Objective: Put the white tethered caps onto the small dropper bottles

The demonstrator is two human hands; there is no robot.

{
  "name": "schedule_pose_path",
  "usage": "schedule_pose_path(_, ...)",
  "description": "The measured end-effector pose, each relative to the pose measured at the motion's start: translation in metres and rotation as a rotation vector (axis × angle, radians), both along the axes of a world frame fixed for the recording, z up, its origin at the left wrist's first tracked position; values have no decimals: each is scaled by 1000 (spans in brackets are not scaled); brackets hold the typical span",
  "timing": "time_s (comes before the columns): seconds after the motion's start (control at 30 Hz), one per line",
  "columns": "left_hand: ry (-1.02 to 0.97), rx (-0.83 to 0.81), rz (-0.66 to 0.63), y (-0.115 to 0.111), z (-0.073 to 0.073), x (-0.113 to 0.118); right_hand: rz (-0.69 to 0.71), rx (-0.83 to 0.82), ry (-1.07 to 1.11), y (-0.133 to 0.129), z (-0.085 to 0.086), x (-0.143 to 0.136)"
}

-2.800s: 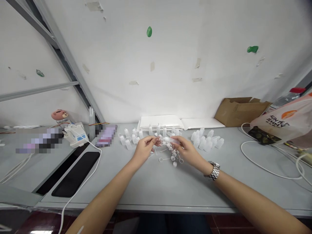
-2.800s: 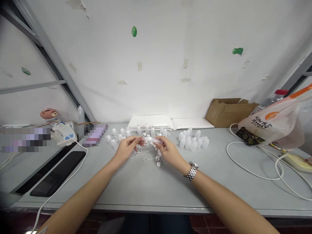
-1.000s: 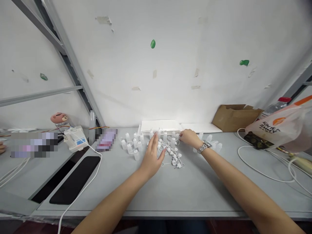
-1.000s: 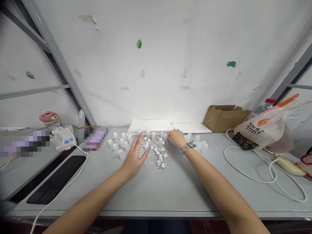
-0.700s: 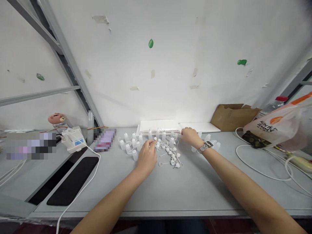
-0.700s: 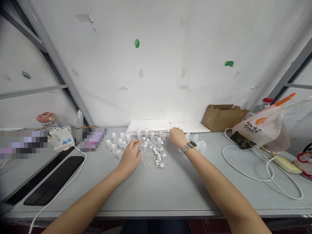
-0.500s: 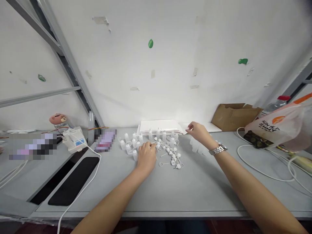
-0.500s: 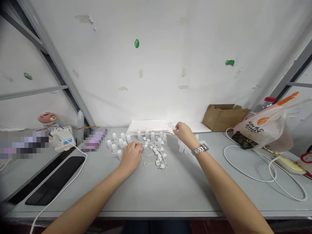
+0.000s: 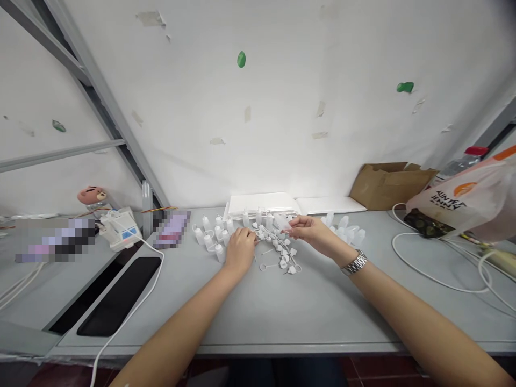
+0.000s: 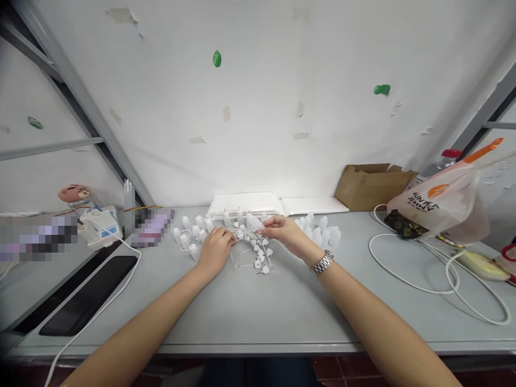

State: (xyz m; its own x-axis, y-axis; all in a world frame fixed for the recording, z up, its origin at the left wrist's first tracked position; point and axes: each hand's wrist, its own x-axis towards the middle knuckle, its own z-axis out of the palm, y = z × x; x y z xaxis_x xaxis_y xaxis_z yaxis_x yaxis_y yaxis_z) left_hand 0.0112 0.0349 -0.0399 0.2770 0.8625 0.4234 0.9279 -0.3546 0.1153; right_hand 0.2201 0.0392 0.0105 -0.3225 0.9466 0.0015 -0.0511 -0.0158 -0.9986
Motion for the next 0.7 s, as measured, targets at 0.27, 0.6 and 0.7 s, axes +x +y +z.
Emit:
schedule_pose_path(0.27,-455,-53,-10,-4,7,0,27,-45,-8,-3,-16,-10)
schedule_pose_path(0.6,-1344,-287,-39,4,6,3,-42,-5,-170,-9,-19,-17)
schedule_pose_path(0.7,-1439,-318,-36,5,6,2,-29,35,-229,-9,-23,-19)
